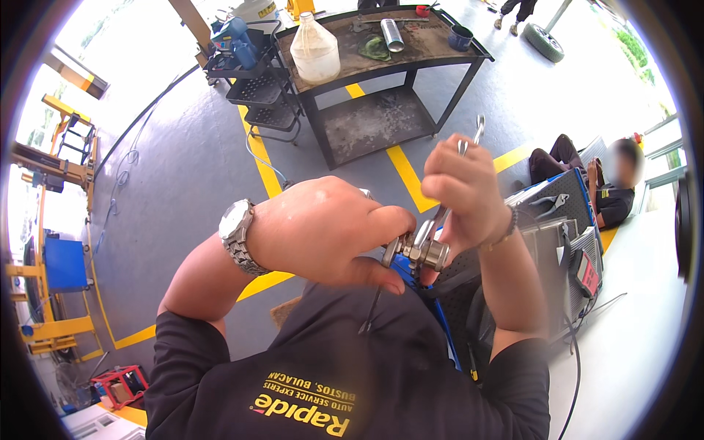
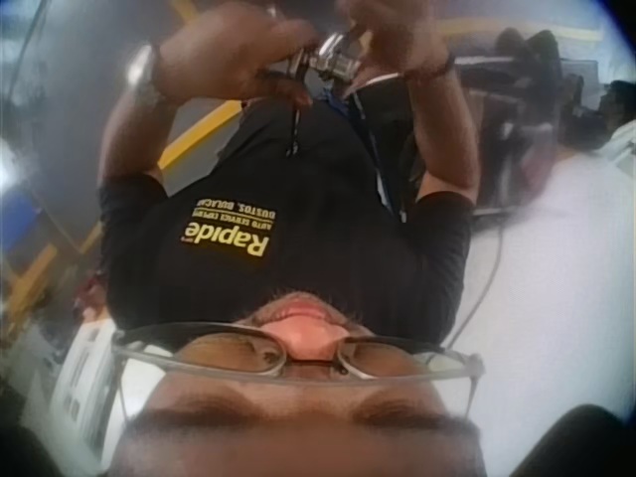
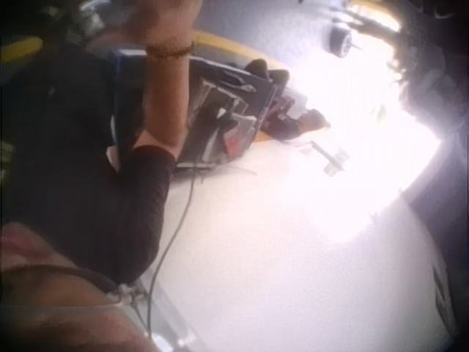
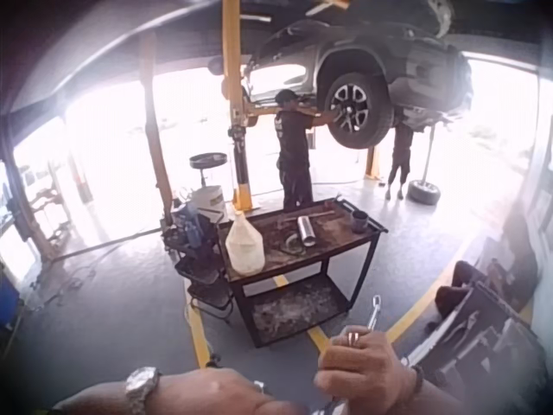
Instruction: The person assembles a pneumatic fitting by attaching a hose to a metal connector using a wrench. They tighten the connection, inspect the assembly, and then place the wrench back in a toolbox. The person then picks up a clipboard and walks toward a vehicle lift.
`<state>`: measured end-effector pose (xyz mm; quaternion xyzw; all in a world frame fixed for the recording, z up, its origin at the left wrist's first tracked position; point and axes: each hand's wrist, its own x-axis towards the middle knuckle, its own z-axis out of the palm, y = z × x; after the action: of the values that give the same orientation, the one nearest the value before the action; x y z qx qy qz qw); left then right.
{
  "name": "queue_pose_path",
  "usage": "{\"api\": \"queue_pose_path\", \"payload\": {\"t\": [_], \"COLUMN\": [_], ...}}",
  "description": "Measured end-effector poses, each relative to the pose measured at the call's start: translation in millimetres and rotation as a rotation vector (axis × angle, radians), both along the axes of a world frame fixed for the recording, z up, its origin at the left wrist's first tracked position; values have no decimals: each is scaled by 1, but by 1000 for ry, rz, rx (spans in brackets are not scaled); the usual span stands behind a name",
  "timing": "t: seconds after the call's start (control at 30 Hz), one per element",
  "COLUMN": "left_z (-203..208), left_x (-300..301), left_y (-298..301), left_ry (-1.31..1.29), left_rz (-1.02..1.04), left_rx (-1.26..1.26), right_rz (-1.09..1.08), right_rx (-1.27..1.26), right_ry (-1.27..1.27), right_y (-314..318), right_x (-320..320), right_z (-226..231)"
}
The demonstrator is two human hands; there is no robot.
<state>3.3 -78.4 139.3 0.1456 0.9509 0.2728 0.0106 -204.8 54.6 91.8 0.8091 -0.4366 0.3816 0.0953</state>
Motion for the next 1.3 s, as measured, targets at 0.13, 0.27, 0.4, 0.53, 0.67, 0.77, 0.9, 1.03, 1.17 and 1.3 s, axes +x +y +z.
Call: {"api": "queue_pose_path", "payload": {"t": [0.13,0.27,0.4,0.53,0.67,0.77,0.9,1.03,1.17,1.3], "left_z": [-5,-7,-9,-8,-11,-21,-20,-32,-32,-41], "left_x": [-1,-2,-2,3,1,2,8,8,14,17], "left_y": [1,1,-1,4,7,8,10,2,7,22], "left_ry": [43,27,10,30,-9,16,-75,93,182,334], "left_rz": [6,11,45,167,297,349,368,296,401,510], "left_rx": [43,48,1,-26,-14,158,475,336,232,246], "right_rz": [-9,39,66,43,-129,59,226,18,88,-93], "right_rx": [-193,-273,-223,30,201,363,525,446,343,257], "right_ry": [-36,-28,-129,-585,-1147,-1491,-1627,-1444,-1560,-1497], "right_y": [0,4,8,23,33,32,39,34,29,28], "right_x": [7,17,26,60,96,99,82,92,109,116], "right_z": [-17,-16,-34,-46,-48,-36,-40,-42,-38,-39]}}
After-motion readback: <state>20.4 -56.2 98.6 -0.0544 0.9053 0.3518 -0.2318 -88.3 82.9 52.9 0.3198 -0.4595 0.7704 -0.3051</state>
